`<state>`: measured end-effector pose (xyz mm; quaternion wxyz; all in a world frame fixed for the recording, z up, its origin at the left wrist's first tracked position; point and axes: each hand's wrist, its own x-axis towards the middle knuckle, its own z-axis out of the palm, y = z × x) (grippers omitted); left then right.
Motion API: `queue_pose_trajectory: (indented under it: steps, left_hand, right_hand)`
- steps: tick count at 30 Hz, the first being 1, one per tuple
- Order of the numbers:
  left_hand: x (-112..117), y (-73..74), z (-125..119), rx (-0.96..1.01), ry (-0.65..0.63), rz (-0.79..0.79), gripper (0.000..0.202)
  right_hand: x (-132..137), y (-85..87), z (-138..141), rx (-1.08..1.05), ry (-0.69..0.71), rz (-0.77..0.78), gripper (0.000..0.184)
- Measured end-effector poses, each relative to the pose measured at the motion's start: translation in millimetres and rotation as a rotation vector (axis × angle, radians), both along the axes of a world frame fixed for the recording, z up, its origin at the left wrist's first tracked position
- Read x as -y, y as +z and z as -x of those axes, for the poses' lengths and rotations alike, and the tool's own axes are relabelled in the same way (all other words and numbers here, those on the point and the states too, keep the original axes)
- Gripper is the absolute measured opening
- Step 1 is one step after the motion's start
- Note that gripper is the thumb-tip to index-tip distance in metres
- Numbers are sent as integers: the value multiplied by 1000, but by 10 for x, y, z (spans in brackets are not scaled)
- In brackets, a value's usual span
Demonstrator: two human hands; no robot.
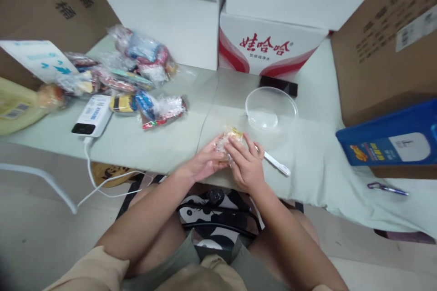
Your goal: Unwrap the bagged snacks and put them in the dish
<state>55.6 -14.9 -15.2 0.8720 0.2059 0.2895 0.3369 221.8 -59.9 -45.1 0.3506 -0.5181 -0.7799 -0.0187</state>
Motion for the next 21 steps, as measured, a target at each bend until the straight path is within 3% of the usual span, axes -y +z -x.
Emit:
queue_pose_trajectory:
  steps: [2,4,8,10,12,14,16,18,21]
  left_hand:
    - [-29,44,97,66,22,-36,74]
    - [-57,84,186,78,86,-70,78]
    - [-129,132,383,36,274,-85,70]
    - [-182,125,505,-22,364,-79,68]
    - [-241,88,625,-134,403,-89,67]
    - [-292,29,724,-360,399,-181,63]
    - [-318,-34,792,-677,365,-346,52]
    - [-312,-79,834,-792,317,-510,48]
    - [-279,-90,872,-858,213,-644,45]
  right_hand:
    - [-54,88,98,45,-30,-38,46]
    - [-136,217,202,43,28,-43,49]
    - [-433,553,360,-108,364,210,65]
    - [-673,743,471,-131,408,290,57]
    - [-972,926,703,-71,346,203,34]
    - [-1297,1077,1126,20,313,71,21]
    - [-1615,1173,1751,127,416,6,24]
    - [-1905,1202,2515,267,529,-100,33]
    - [-2267,1135,3651,517,603,-457,30]
